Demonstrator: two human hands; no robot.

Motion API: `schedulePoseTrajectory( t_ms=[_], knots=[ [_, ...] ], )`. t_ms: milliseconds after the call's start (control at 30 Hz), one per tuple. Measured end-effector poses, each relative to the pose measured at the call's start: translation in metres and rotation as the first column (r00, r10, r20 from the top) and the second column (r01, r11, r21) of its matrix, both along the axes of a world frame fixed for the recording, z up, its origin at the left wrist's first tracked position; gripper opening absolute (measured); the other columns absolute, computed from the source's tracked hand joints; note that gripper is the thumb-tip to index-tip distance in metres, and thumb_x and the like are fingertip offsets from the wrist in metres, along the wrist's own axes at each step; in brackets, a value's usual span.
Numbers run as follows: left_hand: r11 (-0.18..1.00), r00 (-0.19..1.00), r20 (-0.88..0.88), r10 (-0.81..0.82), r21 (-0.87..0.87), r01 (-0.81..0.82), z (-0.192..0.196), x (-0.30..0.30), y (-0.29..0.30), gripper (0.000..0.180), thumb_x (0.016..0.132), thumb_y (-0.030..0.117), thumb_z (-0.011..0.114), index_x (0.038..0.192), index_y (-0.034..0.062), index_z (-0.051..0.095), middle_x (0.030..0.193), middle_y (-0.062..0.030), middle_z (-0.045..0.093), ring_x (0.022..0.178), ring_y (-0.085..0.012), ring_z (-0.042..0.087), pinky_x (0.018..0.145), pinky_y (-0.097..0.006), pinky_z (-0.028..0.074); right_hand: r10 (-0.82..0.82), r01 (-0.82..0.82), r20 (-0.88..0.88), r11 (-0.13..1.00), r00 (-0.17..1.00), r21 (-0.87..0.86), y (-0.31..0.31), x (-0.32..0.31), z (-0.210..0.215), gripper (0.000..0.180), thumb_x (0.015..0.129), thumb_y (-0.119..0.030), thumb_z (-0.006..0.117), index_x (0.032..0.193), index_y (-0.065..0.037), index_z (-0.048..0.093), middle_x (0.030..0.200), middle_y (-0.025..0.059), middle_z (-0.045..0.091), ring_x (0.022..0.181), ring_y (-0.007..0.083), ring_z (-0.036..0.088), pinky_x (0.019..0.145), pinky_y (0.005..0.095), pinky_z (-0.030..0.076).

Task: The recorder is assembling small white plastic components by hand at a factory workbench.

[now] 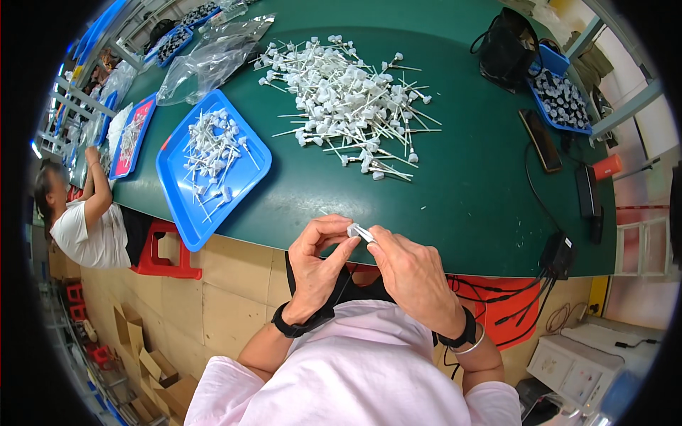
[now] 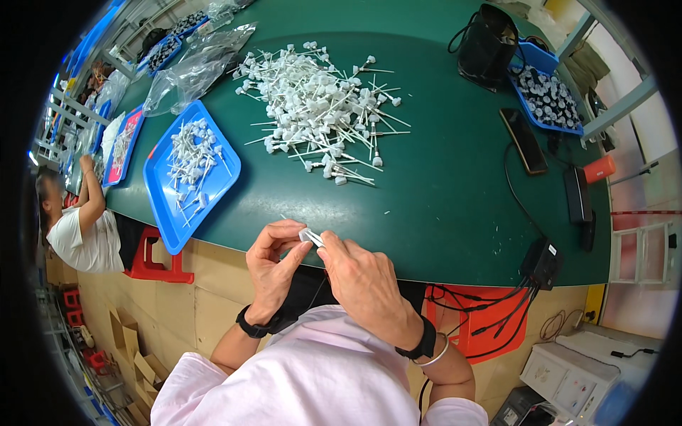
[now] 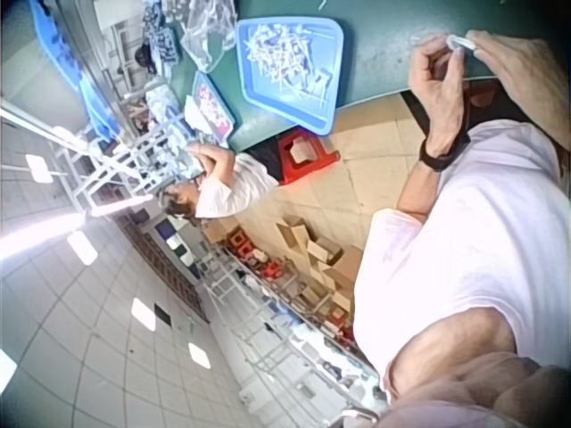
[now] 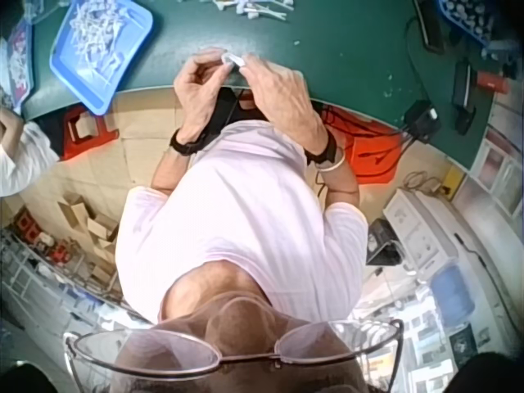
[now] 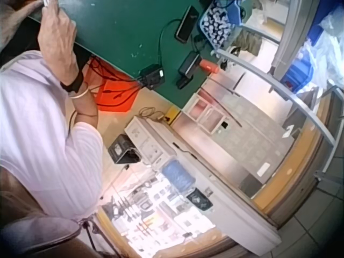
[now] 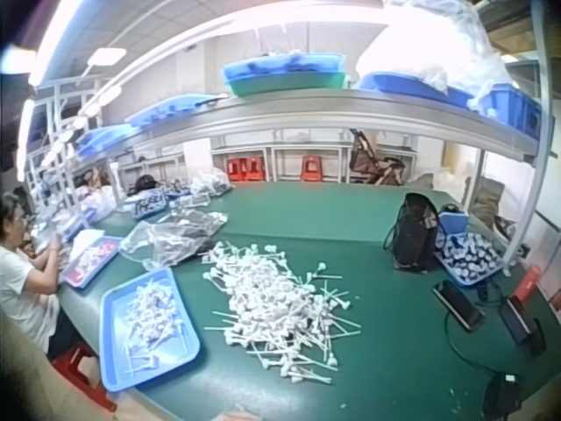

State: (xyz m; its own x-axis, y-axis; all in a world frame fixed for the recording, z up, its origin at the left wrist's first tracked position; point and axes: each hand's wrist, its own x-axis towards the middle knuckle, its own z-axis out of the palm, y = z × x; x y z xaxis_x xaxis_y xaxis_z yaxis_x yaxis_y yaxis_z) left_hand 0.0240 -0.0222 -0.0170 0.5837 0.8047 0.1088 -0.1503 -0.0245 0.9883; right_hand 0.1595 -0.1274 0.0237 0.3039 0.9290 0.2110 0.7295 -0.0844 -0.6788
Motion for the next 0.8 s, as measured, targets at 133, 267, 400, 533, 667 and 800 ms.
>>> schedulePoseTrajectory(
  t_ms=[133, 267, 400, 533, 667, 800],
  knots=[
    [0.999, 0.999, -0.032, 0.012, 0.042, -0.010, -0.001, 0.000, -0.001, 0.023, 0.085, -0.009, 0.071, 0.106, -0.0031, 0.064, 0.118, -0.0127, 0.063, 0.102, -0.0158, 0.066, 0.091, -0.028, 0.055, -0.001, 0.001, -0.001, 1.000, 1.000, 0.004, 0.000, 0.000, -0.002, 0.019, 0.097, -0.014, 0.060, 0.110, 0.000, 0.056, 0.071, 0.0159, 0.061, 0.059, 0.0348, 0.064, 0.049, 0.0432, 0.050],
    [0.996, 0.998, -0.052, 0.022, 0.091, -0.017, -0.002, 0.001, -0.001, 0.023, 0.085, -0.009, 0.072, 0.106, -0.0025, 0.064, 0.117, -0.0128, 0.063, 0.101, -0.0158, 0.066, 0.090, -0.028, 0.056, -0.002, 0.002, 0.006, 1.000, 1.000, 0.003, -0.001, 0.001, -0.002, 0.018, 0.097, -0.013, 0.059, 0.109, 0.000, 0.055, 0.071, 0.0159, 0.061, 0.059, 0.0346, 0.064, 0.049, 0.0430, 0.050],
    [0.996, 0.998, -0.054, 0.024, 0.089, -0.019, -0.002, 0.001, -0.002, 0.023, 0.085, -0.009, 0.072, 0.105, -0.0023, 0.064, 0.116, -0.0128, 0.063, 0.101, -0.0158, 0.066, 0.090, -0.028, 0.056, 0.007, -0.007, 0.005, 1.000, 1.000, -0.005, -0.001, 0.002, -0.003, 0.017, 0.097, -0.012, 0.059, 0.109, 0.000, 0.055, 0.072, 0.0160, 0.061, 0.060, 0.0346, 0.064, 0.049, 0.0430, 0.050],
    [0.996, 0.998, -0.059, 0.024, 0.092, -0.018, -0.003, 0.000, -0.001, 0.023, 0.085, -0.009, 0.072, 0.105, -0.0025, 0.064, 0.116, -0.0128, 0.063, 0.101, -0.0158, 0.066, 0.090, -0.028, 0.056, 0.008, -0.008, 0.003, 1.000, 1.000, -0.006, -0.001, 0.001, -0.001, 0.016, 0.097, -0.012, 0.059, 0.108, 0.000, 0.055, 0.072, 0.0160, 0.062, 0.060, 0.0346, 0.065, 0.050, 0.0429, 0.050],
    [1.000, 1.000, -0.030, 0.003, 0.018, -0.002, -0.002, 0.000, -0.001, 0.022, 0.085, -0.009, 0.071, 0.105, -0.0030, 0.064, 0.117, -0.0129, 0.063, 0.101, -0.0156, 0.065, 0.090, -0.028, 0.056, 0.015, -0.014, -0.024, 1.000, 1.000, 0.023, -0.001, 0.002, -0.002, 0.017, 0.097, -0.011, 0.059, 0.109, 0.000, 0.056, 0.072, 0.0170, 0.063, 0.062, 0.0368, 0.065, 0.051, 0.0446, 0.050],
    [0.997, 0.999, 0.024, -0.034, -0.066, 0.036, -0.002, -0.002, 0.001, 0.022, 0.085, -0.010, 0.071, 0.105, -0.0034, 0.064, 0.118, -0.0138, 0.063, 0.102, -0.0152, 0.065, 0.090, -0.027, 0.055, 0.064, -0.061, -0.223, 0.998, 0.973, 0.024, -0.001, 0.011, -0.001, 0.015, 0.098, -0.011, 0.059, 0.107, 0.001, 0.059, 0.072, 0.0203, 0.063, 0.063, 0.0400, 0.063, 0.052, 0.0458, 0.046]
  ],
)
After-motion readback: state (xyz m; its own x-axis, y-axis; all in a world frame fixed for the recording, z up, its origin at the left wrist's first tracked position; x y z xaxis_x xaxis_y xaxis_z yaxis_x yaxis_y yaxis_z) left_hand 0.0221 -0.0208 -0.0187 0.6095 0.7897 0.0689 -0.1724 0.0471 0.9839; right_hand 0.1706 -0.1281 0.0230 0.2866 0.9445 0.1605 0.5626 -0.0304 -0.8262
